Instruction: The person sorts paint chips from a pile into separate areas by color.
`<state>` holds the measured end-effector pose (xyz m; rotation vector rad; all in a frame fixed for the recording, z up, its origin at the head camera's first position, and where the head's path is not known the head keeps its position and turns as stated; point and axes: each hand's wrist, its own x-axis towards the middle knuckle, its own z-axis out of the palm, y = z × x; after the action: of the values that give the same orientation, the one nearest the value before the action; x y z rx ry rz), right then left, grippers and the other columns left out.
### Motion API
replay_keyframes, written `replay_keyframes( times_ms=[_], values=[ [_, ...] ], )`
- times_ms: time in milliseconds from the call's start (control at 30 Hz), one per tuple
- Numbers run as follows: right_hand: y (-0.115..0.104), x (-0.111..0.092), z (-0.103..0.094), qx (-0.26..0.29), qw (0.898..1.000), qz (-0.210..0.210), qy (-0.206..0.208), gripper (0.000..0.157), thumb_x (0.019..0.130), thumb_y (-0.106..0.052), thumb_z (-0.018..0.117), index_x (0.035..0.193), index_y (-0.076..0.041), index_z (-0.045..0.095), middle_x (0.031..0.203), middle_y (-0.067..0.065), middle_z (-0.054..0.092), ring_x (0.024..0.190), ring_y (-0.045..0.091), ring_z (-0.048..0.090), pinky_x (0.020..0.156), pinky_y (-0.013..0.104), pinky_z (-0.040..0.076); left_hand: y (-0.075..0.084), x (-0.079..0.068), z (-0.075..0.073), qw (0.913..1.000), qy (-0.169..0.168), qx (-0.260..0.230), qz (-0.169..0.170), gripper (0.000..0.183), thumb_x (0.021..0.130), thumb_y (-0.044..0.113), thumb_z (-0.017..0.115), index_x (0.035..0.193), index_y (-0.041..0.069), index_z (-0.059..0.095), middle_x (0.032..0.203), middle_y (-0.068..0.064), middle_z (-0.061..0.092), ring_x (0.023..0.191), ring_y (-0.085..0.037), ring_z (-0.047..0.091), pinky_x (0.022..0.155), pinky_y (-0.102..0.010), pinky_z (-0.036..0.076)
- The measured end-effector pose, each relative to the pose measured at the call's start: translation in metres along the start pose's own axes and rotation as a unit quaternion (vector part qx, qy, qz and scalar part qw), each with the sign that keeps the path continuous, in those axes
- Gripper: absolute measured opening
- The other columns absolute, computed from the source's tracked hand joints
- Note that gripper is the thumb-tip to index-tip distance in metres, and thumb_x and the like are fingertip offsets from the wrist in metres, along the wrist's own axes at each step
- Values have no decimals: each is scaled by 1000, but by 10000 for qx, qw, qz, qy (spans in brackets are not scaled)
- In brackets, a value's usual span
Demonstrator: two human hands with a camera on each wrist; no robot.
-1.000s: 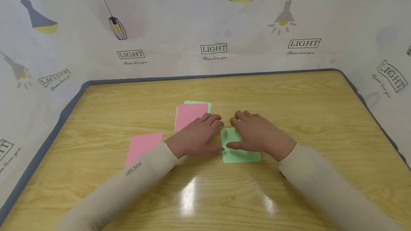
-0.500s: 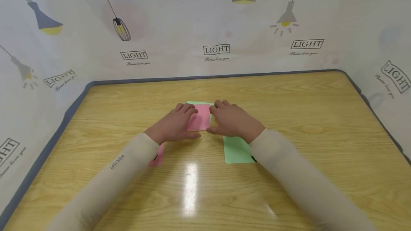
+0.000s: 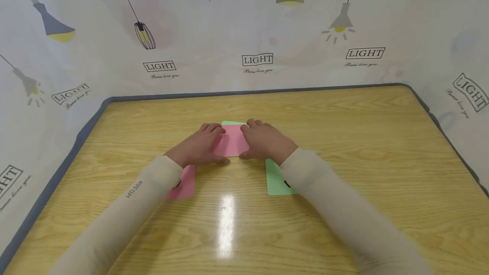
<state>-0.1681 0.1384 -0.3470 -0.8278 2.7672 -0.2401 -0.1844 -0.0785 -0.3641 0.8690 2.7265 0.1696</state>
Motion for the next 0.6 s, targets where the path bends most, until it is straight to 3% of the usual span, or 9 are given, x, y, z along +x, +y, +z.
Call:
replay_keyframes(
  times_ms=[200, 600],
  values=[
    [-4, 10, 3, -46, 9998, 67, -169, 84, 88, -42, 73, 146, 6, 36, 147, 25, 35, 135, 41, 35, 111, 48, 28, -4, 1, 0, 9996, -141, -190, -167, 88, 82, 56, 72, 146, 5, 39, 154, -15, 29, 141, -31, 26, 112, -42, 28],
    [-3, 21, 10, 148, 9982, 313, -494, 89, 92, -46, 66, 153, 3, 24, 158, 25, 13, 145, 39, 15, 115, 48, 14, -11, 2, 4, 9983, -139, -554, -89, 85, 83, 53, 73, 144, 4, 40, 157, -14, 23, 145, -28, 19, 113, -41, 26]
  ],
)
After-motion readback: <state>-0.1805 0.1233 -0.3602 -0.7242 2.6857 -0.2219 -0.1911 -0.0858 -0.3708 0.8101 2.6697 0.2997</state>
